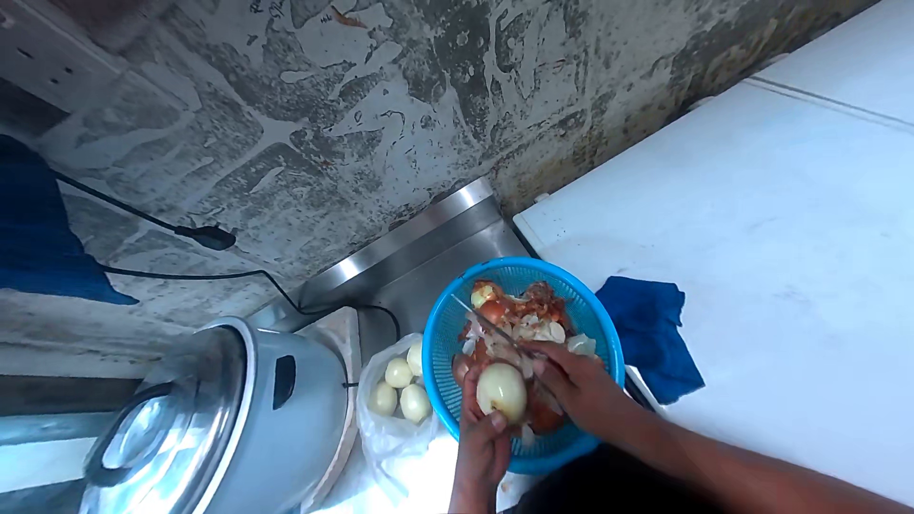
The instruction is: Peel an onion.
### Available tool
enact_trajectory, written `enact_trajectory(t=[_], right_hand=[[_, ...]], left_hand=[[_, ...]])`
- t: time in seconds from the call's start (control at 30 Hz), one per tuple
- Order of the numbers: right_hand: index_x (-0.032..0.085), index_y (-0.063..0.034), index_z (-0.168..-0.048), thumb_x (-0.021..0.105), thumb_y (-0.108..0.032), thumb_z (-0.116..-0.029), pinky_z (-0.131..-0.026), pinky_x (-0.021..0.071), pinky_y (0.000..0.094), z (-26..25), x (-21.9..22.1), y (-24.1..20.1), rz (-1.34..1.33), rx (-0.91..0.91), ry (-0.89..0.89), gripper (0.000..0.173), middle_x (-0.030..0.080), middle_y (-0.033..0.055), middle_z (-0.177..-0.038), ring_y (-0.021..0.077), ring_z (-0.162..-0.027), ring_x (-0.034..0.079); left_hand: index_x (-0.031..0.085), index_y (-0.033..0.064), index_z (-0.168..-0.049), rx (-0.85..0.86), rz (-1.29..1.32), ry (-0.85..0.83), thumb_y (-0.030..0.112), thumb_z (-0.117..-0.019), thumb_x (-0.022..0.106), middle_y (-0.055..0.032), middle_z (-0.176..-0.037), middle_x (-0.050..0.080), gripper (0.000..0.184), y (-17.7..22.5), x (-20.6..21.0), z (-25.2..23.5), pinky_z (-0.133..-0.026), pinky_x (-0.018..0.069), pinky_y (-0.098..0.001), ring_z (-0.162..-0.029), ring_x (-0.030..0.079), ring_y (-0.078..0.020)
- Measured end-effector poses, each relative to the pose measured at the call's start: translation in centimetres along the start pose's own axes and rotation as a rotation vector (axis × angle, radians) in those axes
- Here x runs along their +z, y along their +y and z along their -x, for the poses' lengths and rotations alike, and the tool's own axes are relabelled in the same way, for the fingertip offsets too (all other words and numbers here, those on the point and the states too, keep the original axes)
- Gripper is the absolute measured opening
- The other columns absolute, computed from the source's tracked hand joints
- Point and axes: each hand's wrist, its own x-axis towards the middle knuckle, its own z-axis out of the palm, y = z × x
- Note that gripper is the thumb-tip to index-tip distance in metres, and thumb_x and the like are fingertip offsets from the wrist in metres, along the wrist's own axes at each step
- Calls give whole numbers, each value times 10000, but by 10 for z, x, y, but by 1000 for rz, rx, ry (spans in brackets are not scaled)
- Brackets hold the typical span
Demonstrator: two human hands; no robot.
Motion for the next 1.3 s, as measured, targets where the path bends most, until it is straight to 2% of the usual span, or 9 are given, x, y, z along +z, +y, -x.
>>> enact_trajectory(t=[0.3,0.4,0.5,0.6,0.8,0.93,1.07,1.17,1.3], right_hand=[[559,-157,-1414,381,-435,-1076,-777,550,414,-2,-1,5,-129,184,115,472,658,75,-959,186,-811,641],[341,-118,-1592,386,-472,-1069,-814,574,447,9,-2,-5,-33,65,-13,633,679,108,-984,215,-833,668],[228,-67,-1625,431,-489,-1056,-843,571,532,18,9,-10,89,-110,-144,737,693,170,-1058,290,-895,691],[262,-82,-1618,405,-510,-1053,-877,542,589,17,17,-10,181,-143,-212,724,686,210,-1111,357,-969,689],[430,-177,-1551,362,-466,-1079,-800,579,508,10,26,-1,126,-211,-59,557,702,108,-1032,247,-869,692],[550,-155,-1448,365,-458,-1086,-860,576,449,5,25,5,21,-119,-2,507,714,86,-1059,195,-933,700],[460,-141,-1525,390,-464,-1081,-845,577,413,10,23,4,-63,-172,-26,553,691,88,-1077,171,-905,678],[320,-112,-1603,370,-503,-1072,-996,533,484,16,22,-1,32,-226,-108,662,609,143,-1383,224,-1139,659],[427,-122,-1539,366,-486,-1075,-879,568,502,12,25,-1,63,-230,-87,593,687,134,-1168,248,-988,692]], left_hand=[[593,95,-1323,-36,320,-10,222,-865,794,-210,-1216,670,516,2,-9,4,-848,597,-473,-1031,700,-342],[581,66,-1322,-34,320,-40,206,-881,783,-220,-1213,661,504,1,-11,4,-896,580,-473,-1055,686,-346],[596,66,-1266,-29,263,37,186,-839,825,-202,-1154,693,500,0,-8,3,-881,595,-485,-1021,708,-330],[641,90,-1231,-41,251,45,213,-839,824,-183,-1140,715,450,0,-8,4,-881,597,-488,-1026,717,-319],[669,51,-1209,-87,218,-15,375,-848,809,-201,-1102,715,505,-2,-9,6,-817,606,-454,-933,726,-305],[626,51,-1251,-99,206,-4,344,-827,831,-217,-1131,697,555,-6,-15,8,-840,596,-477,-965,714,-328],[652,38,-1229,-99,213,-48,391,-873,781,-212,-1110,700,517,-3,-12,4,-831,588,-462,-942,708,-315],[671,37,-1229,-98,249,-55,372,-903,757,-207,-1161,703,475,0,-5,3,-900,587,-478,-1025,712,-321],[655,41,-1252,-110,248,-87,371,-914,748,-204,-1187,698,481,-2,-10,3,-934,574,-488,-1068,702,-327]])
